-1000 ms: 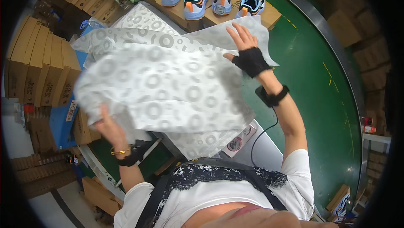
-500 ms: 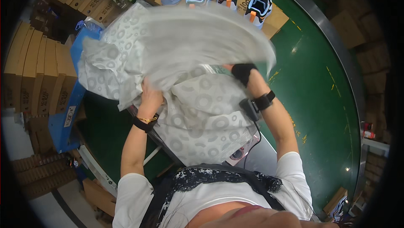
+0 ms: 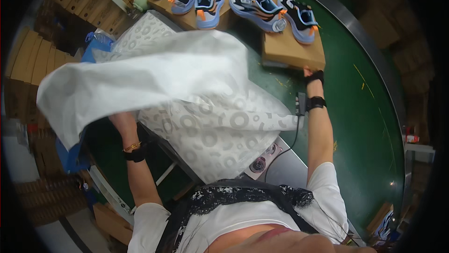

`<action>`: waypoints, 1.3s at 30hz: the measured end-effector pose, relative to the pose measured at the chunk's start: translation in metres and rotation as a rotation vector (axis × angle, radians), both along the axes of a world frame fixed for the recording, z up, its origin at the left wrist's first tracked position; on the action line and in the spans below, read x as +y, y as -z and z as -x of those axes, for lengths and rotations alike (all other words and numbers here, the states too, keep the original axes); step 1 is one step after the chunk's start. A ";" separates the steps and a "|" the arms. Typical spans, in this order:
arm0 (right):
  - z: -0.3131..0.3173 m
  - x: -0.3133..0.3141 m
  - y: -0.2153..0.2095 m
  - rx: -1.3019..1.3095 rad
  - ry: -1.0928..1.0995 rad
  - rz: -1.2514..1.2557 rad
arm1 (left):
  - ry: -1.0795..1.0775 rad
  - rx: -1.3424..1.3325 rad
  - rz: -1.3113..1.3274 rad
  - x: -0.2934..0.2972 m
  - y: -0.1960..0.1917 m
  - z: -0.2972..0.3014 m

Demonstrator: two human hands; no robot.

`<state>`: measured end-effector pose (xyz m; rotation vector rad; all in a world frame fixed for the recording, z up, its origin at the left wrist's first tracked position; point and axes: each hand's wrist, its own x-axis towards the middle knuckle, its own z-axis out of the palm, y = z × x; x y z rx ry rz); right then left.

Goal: Wrapping pairs of shoes in tissue paper and placing them into cardboard boxes on a factory conveyor belt.

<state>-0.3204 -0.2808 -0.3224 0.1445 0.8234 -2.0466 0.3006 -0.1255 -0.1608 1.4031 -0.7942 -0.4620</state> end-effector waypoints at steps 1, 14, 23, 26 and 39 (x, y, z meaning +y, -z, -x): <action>0.010 0.019 -0.011 -0.138 0.050 -0.167 | -0.050 -0.439 -0.152 0.012 -0.008 0.001; 0.228 0.509 0.039 0.151 0.486 -0.711 | -0.122 -0.566 0.195 0.033 -0.077 0.094; 0.110 0.447 -0.129 2.182 0.616 -0.948 | 0.137 -0.842 -0.076 0.000 -0.018 0.111; 0.102 0.384 -0.128 2.219 0.472 -0.723 | 0.226 -0.301 -0.065 -0.007 -0.008 0.098; -0.058 0.073 -0.036 1.973 -0.763 -0.369 | 0.186 -0.477 -0.241 0.027 -0.016 0.105</action>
